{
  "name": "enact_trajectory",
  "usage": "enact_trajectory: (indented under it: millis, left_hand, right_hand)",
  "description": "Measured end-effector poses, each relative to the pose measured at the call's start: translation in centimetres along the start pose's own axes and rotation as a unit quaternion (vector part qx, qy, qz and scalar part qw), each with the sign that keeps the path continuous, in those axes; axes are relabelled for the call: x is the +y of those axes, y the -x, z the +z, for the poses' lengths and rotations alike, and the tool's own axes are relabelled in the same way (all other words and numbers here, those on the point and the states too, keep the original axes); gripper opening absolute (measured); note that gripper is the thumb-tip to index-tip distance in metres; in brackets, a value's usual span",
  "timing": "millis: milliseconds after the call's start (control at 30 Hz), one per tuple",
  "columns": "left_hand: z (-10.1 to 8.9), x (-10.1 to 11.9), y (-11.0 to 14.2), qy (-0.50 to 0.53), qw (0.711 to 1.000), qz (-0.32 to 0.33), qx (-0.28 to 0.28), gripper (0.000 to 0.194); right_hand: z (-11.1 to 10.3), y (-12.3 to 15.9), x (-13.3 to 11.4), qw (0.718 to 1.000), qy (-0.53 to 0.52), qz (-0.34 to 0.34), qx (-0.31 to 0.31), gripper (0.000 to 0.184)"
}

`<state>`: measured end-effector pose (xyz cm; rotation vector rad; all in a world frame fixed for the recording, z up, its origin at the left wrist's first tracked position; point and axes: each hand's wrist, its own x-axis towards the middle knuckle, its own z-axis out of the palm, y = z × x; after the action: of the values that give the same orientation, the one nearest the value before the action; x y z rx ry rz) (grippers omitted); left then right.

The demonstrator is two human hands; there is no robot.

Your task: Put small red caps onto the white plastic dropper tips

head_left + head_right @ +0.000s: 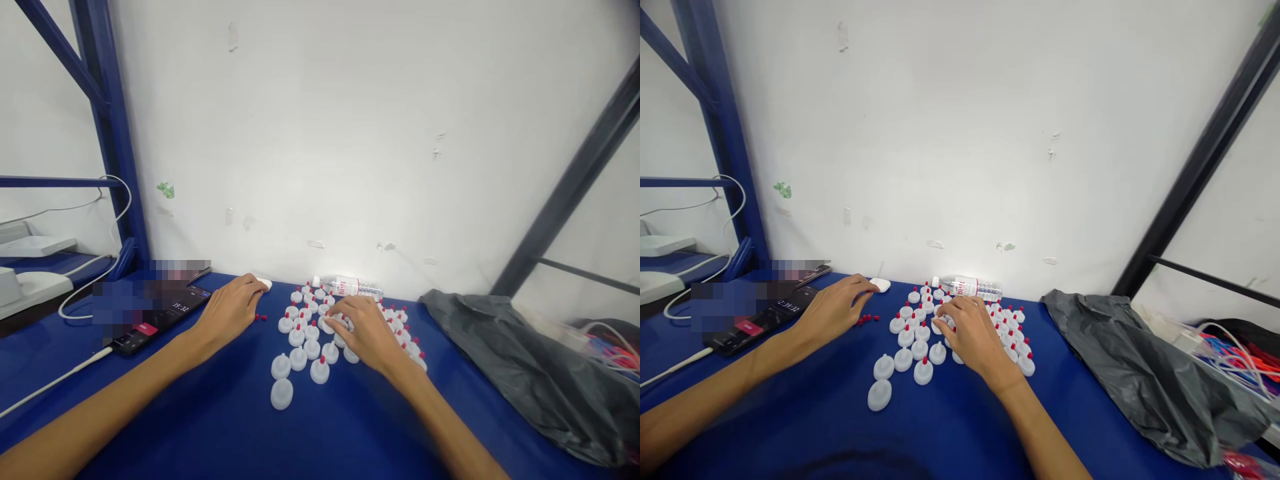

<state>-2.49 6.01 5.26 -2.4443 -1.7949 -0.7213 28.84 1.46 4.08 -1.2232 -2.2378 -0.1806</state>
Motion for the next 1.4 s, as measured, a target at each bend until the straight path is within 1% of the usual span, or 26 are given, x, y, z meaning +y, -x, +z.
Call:
enact_trajectory:
  millis: [67, 167, 300, 500, 700, 867, 1000, 1133, 1267, 1400]
  left_hand:
    - [0.1, -0.3, -0.2, -0.014, 1.000, -0.009, -0.010, 0.038]
    - [0.1, -0.6, -0.3, -0.038, 0.998, -0.025, -0.032, 0.032]
    - [-0.1, -0.8, -0.2, -0.063, 0.996, -0.030, -0.059, 0.030]
    - [-0.6, -1.2, -0.1, -0.106, 0.988, -0.063, -0.089, 0.031]
    - [-0.8, -1.7, -0.1, -0.127, 0.981, -0.086, -0.119, 0.027]
    - [-0.7, -1.6, 0.1, -0.122, 0.979, -0.083, -0.138, 0.034]
    - [-0.5, -1.8, 0.1, -0.109, 0.981, -0.077, -0.142, 0.041]
    - [-0.1, -2.2, 0.1, -0.090, 0.984, -0.068, -0.141, 0.038]
    - [0.1, -2.4, 0.1, -0.070, 0.986, -0.063, -0.138, 0.034]
    - [0.0, -2.2, 0.2, -0.058, 0.987, -0.065, -0.133, 0.043]
  right_hand:
    - [0.1, 0.0, 0.1, 1.000, 0.010, 0.008, -0.024, 0.032]
    - [0.4, 0.0, 0.1, 0.999, 0.017, 0.013, -0.044, 0.034]
    - [0.6, 0.0, 0.0, 0.997, 0.025, 0.033, -0.068, 0.027]
    - [0.3, -0.1, 0.3, 0.995, 0.030, 0.049, -0.080, 0.028]
    - [-0.1, -0.2, -0.2, 0.992, 0.039, 0.057, -0.105, 0.032]
    - [-0.4, -0.2, -0.4, 0.993, 0.033, 0.048, -0.105, 0.033]
    - [-0.3, -0.1, -0.3, 0.991, 0.049, 0.047, -0.115, 0.032]
    - [0.2, 0.0, -0.1, 0.991, 0.060, 0.043, -0.112, 0.029]
    - [0.2, 0.1, 0.0, 0.994, 0.053, 0.037, -0.087, 0.032]
    - [0.2, 0.2, -0.2, 0.997, 0.062, 0.020, -0.047, 0.040]
